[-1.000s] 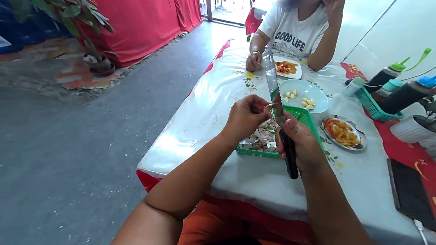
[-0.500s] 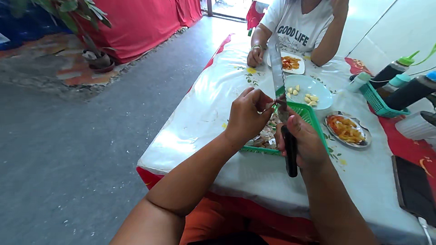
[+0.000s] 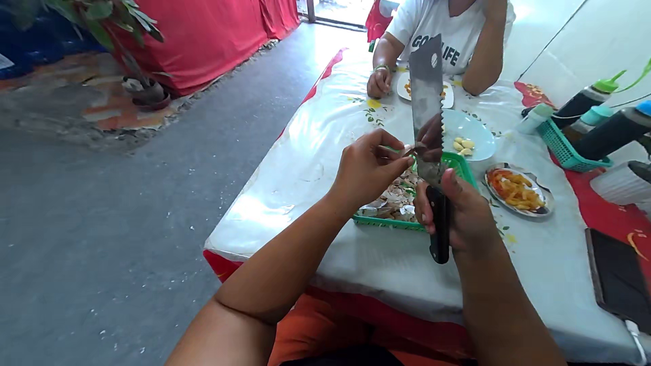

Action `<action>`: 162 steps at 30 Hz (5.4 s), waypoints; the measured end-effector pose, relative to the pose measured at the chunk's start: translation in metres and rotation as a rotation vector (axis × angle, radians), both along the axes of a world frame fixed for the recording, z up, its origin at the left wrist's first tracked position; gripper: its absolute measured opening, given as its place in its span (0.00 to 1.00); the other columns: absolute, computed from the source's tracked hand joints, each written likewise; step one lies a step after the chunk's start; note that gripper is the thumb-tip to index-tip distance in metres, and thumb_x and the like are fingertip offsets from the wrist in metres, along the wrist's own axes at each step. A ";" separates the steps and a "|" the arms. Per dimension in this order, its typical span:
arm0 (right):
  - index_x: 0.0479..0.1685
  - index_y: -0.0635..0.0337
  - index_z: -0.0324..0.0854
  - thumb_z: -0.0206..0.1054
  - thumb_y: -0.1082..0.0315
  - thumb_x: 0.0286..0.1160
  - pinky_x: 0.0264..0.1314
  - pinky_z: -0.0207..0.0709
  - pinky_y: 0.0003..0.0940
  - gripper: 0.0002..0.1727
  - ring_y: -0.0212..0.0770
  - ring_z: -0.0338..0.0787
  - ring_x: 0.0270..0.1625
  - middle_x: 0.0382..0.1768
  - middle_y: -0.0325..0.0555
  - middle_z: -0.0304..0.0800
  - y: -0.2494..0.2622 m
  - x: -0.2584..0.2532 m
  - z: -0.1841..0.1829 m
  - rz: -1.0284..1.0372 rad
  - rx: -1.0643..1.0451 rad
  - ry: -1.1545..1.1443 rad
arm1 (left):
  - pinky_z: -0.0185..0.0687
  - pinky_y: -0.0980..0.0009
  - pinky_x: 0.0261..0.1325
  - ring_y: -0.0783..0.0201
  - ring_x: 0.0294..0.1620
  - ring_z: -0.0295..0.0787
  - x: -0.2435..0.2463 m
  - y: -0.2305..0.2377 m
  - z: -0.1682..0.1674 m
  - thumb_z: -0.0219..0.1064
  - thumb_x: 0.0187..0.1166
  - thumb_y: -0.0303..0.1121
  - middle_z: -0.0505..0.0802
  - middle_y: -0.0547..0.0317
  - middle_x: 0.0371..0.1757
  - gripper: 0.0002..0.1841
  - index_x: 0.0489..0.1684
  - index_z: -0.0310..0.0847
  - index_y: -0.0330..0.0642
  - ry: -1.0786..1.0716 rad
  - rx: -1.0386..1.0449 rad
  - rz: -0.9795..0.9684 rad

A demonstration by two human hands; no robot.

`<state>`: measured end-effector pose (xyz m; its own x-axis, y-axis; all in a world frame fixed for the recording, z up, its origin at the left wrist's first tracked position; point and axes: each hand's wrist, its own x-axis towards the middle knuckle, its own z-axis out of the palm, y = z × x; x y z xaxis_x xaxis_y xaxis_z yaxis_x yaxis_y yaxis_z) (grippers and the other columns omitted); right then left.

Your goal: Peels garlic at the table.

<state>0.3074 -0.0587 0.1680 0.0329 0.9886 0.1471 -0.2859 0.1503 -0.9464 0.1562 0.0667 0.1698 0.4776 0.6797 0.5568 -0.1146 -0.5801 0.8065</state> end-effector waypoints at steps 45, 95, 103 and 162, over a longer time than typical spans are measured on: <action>0.60 0.54 0.79 0.58 0.37 0.83 0.18 0.80 0.22 0.29 0.31 0.80 0.14 0.18 0.41 0.79 -0.005 0.000 0.000 -0.045 0.065 0.088 | 0.90 0.76 0.43 0.72 0.36 0.91 0.000 0.004 -0.001 0.76 0.72 0.21 0.95 0.58 0.43 0.09 0.46 0.85 0.36 -0.071 -0.075 -0.139; 0.48 0.58 0.76 0.53 0.41 0.88 0.17 0.80 0.24 0.26 0.31 0.80 0.13 0.17 0.41 0.78 -0.003 -0.001 0.001 -0.140 -0.054 0.140 | 0.88 0.74 0.50 0.69 0.47 0.90 -0.006 0.011 0.009 0.60 0.84 0.22 0.90 0.58 0.52 0.13 0.64 0.77 0.39 -0.251 -0.489 -0.203; 0.77 0.48 0.70 0.60 0.35 0.81 0.18 0.80 0.22 0.35 0.30 0.80 0.14 0.20 0.39 0.79 -0.005 0.001 0.001 -0.066 -0.031 0.065 | 0.89 0.74 0.46 0.69 0.41 0.91 -0.004 0.007 0.011 0.67 0.80 0.21 0.92 0.58 0.45 0.15 0.62 0.79 0.36 -0.101 -0.473 -0.221; 0.76 0.49 0.72 0.57 0.37 0.84 0.19 0.81 0.21 0.32 0.29 0.81 0.16 0.21 0.39 0.79 -0.005 -0.001 0.002 -0.107 -0.078 -0.032 | 0.90 0.73 0.49 0.70 0.42 0.92 -0.005 0.005 0.010 0.67 0.82 0.24 0.93 0.60 0.43 0.08 0.55 0.82 0.36 -0.123 -0.502 -0.257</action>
<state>0.3060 -0.0640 0.1703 0.1349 0.9882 0.0728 -0.2421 0.1042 -0.9646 0.1517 0.0716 0.1795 0.6141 0.7458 0.2582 -0.3117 -0.0713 0.9475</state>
